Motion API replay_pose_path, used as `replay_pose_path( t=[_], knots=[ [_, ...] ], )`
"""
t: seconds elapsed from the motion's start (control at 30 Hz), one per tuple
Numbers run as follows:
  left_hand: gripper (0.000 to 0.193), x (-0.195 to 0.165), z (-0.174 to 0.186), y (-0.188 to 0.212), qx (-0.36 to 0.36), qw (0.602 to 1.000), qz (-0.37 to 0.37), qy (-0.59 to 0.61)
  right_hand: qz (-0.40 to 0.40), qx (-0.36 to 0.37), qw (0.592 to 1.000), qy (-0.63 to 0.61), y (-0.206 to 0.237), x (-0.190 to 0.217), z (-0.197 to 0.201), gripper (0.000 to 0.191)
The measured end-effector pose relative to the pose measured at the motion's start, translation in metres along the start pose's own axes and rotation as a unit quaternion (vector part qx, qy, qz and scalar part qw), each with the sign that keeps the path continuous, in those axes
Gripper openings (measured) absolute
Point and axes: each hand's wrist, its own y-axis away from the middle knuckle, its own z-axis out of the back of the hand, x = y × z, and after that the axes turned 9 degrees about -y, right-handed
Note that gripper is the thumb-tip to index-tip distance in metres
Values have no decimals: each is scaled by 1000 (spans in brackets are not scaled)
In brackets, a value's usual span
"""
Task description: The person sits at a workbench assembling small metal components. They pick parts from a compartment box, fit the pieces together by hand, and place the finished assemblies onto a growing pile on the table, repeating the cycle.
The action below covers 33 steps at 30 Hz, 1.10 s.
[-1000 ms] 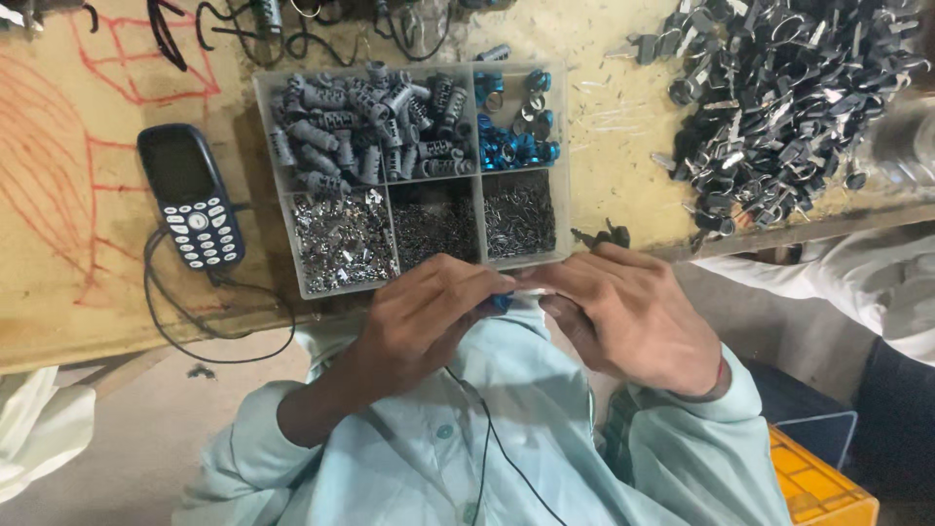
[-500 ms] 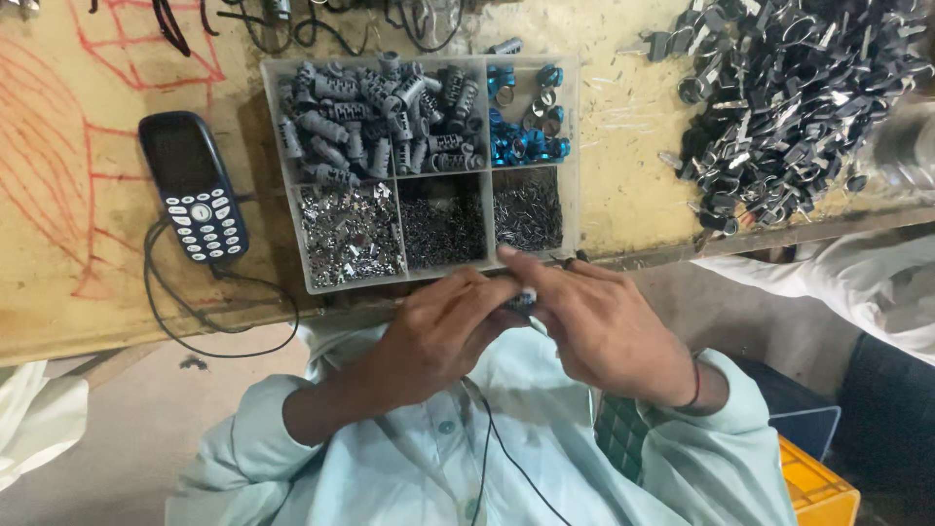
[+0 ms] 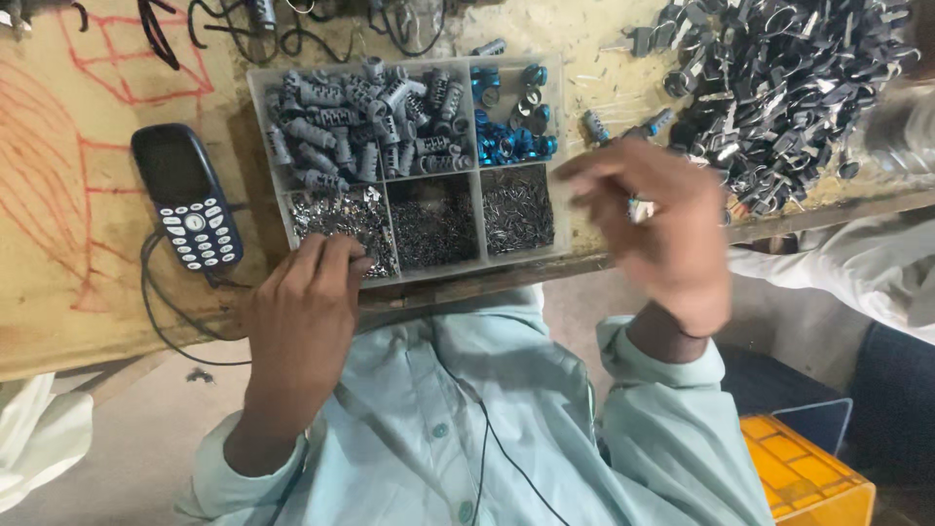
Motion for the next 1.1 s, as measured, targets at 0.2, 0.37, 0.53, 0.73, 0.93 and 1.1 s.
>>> replay_pose_path(
  t=[0.2,0.37,0.53,0.73,0.93,1.1],
  knots=[
    [17,1,1,0,2,1000,-4,6,171,181,945,214,-19,-11,-78,19],
    [12,4,1,1,16,1000,0,26,158,197,936,244,-6,-29,-85,17],
    [11,9,5,4,-44,993,-1,105,184,190,934,240,-13,-22,-90,16],
    [15,10,10,10,-58,971,66,224,113,181,963,166,-13,-23,-91,16],
    [16,11,2,9,-58,923,90,370,67,185,970,143,-15,-15,-99,18],
    [14,10,-9,3,-33,896,88,434,84,192,961,179,-17,-11,-109,18]
  ],
)
